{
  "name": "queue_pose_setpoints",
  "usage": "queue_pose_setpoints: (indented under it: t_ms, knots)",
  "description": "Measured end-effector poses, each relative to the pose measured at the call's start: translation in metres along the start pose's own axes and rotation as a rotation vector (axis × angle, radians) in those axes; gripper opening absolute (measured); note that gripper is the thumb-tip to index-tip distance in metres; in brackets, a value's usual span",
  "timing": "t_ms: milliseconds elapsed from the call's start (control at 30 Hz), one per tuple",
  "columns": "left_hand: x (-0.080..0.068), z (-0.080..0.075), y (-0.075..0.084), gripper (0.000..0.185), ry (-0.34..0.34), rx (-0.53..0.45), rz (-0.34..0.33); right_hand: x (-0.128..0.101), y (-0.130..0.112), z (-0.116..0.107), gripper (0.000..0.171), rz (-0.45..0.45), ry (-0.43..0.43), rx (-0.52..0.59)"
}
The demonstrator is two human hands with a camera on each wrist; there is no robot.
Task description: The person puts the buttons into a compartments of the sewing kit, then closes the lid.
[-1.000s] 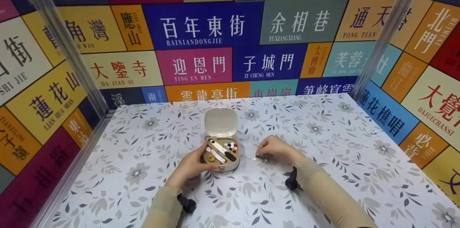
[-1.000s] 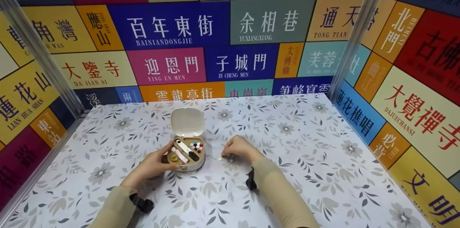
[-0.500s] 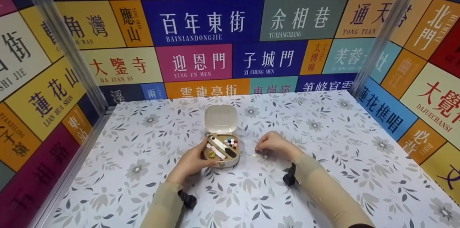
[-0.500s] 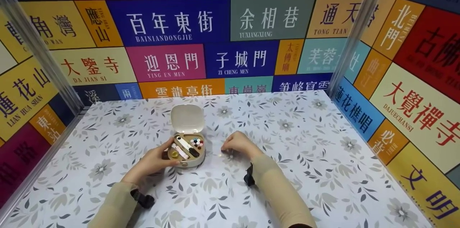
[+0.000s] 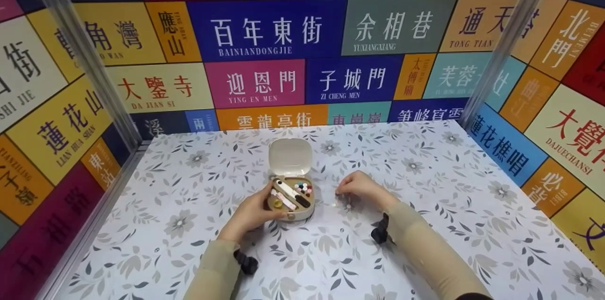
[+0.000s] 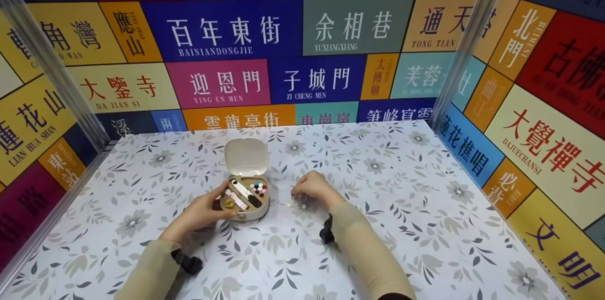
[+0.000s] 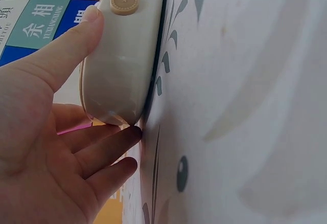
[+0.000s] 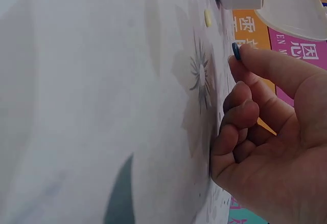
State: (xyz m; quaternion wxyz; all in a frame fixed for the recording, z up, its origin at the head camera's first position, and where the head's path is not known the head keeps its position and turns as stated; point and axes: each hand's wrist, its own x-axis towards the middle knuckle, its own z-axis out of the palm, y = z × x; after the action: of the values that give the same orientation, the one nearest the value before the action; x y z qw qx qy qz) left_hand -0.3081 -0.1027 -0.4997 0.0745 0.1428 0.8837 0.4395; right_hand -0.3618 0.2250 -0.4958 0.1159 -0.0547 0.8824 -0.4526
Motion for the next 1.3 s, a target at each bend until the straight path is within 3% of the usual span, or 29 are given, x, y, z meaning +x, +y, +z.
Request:
queue_pose_setpoints:
  t_ms: [167, 433, 900, 1300]
  knots:
    - [0.001, 0.001, 0.0, 0.106, 0.006, 0.007, -0.003, 0.005, 0.0, -0.006, 0.01, -0.016, 0.044, -0.035]
    - [0.001, 0.002, 0.001, 0.108, -0.008, -0.016, -0.018, 0.007, -0.005, -0.009, 0.011, -0.039, 0.065, 0.039]
    - [0.0, 0.0, 0.0, 0.108, -0.001, 0.017, -0.013, 0.009, -0.02, -0.011, 0.011, 0.002, 0.043, 0.005]
    - [0.0, 0.0, 0.0, 0.107, 0.001, 0.013, -0.015, 0.01, -0.027, -0.013, 0.013, -0.044, 0.053, -0.019]
